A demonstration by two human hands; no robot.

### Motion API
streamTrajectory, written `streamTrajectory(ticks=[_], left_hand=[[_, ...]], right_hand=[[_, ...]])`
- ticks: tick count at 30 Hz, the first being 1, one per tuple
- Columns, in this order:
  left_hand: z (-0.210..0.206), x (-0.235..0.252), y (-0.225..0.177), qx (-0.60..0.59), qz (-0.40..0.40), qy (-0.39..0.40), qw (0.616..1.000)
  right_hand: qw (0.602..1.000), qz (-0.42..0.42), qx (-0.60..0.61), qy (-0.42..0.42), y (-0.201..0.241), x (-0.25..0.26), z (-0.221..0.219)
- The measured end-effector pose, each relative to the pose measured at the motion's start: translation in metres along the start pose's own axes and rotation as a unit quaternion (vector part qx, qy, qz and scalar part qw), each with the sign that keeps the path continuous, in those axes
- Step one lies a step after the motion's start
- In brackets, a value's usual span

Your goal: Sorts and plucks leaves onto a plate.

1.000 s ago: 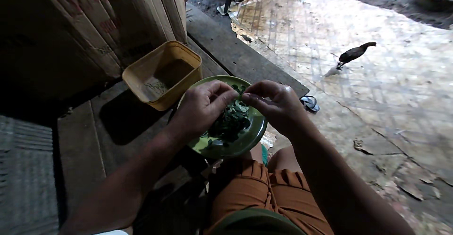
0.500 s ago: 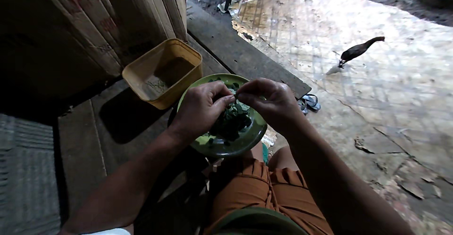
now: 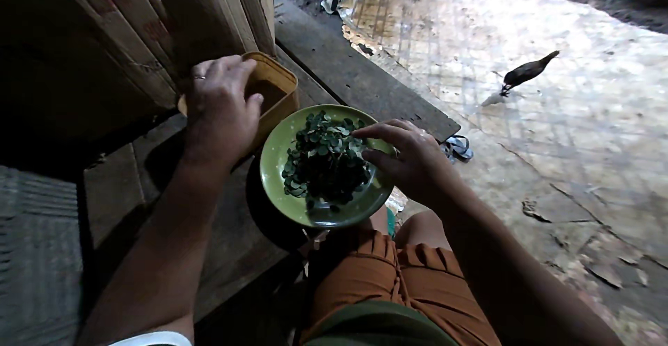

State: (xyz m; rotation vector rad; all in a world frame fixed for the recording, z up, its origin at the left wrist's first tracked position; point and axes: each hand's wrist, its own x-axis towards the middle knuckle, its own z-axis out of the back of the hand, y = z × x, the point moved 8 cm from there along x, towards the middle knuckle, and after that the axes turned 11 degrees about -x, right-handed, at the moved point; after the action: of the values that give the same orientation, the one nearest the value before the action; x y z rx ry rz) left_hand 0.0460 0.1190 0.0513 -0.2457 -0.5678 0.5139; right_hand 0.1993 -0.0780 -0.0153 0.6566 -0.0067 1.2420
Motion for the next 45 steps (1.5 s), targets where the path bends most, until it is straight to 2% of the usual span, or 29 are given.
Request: streamTrajectory(ticks=[4, 8, 10, 13, 16, 18, 22, 24, 27, 35, 41, 45], left_hand=[[-0.023, -0.013, -0.034, -0.061, -0.076, 0.122, 0.988], [-0.053, -0.042, -0.058, -0.066, -0.142, 0.280, 0.947], [-0.060, -0.048, -0.061, -0.053, -0.143, 0.307, 0.939], [-0.050, -0.041, -0.062, -0.065, -0.137, 0.261, 0.953], [-0.037, -0.036, -0.065, -0.123, -0.130, 0.218, 0.959], [-0.034, -0.037, -0.070, -0.192, -0.132, 0.225, 0.946], [-0.045, -0.042, -0.082, -0.345, -0.104, 0.261, 0.895], [-0.053, -0.044, -0.085, -0.364, -0.090, 0.244, 0.894], [-0.057, -0.043, -0.081, -0.359, -0.076, 0.210, 0.906], [-0.038, -0.032, -0.064, -0.305, -0.050, 0.186, 0.933], [-0.046, -0.036, -0.077, -0.282, -0.137, 0.165, 0.935], [-0.052, -0.041, -0.080, -0.259, -0.124, 0.142, 0.947]], right_hand=[[0.998, 0.062, -0.002, -0.032, 0.018, -0.004, 0.000], [0.993, 0.103, -0.048, -0.028, 0.037, -0.010, -0.012], [0.990, 0.108, -0.084, -0.031, 0.041, -0.011, -0.022], [0.990, 0.106, -0.090, -0.031, 0.044, -0.011, -0.030], [0.995, 0.090, -0.041, -0.025, 0.036, -0.008, -0.021], [0.997, 0.071, -0.007, -0.015, 0.028, -0.006, -0.010], [0.998, 0.036, 0.053, -0.028, 0.017, -0.005, 0.003], [0.997, 0.028, 0.071, -0.025, 0.017, -0.005, 0.004], [0.996, 0.026, 0.082, -0.027, 0.017, -0.004, 0.004], [0.995, -0.019, 0.095, -0.034, -0.001, -0.003, 0.013], [0.994, -0.006, 0.106, -0.037, 0.001, -0.001, 0.012], [0.992, 0.000, 0.122, -0.030, 0.006, 0.001, 0.010]])
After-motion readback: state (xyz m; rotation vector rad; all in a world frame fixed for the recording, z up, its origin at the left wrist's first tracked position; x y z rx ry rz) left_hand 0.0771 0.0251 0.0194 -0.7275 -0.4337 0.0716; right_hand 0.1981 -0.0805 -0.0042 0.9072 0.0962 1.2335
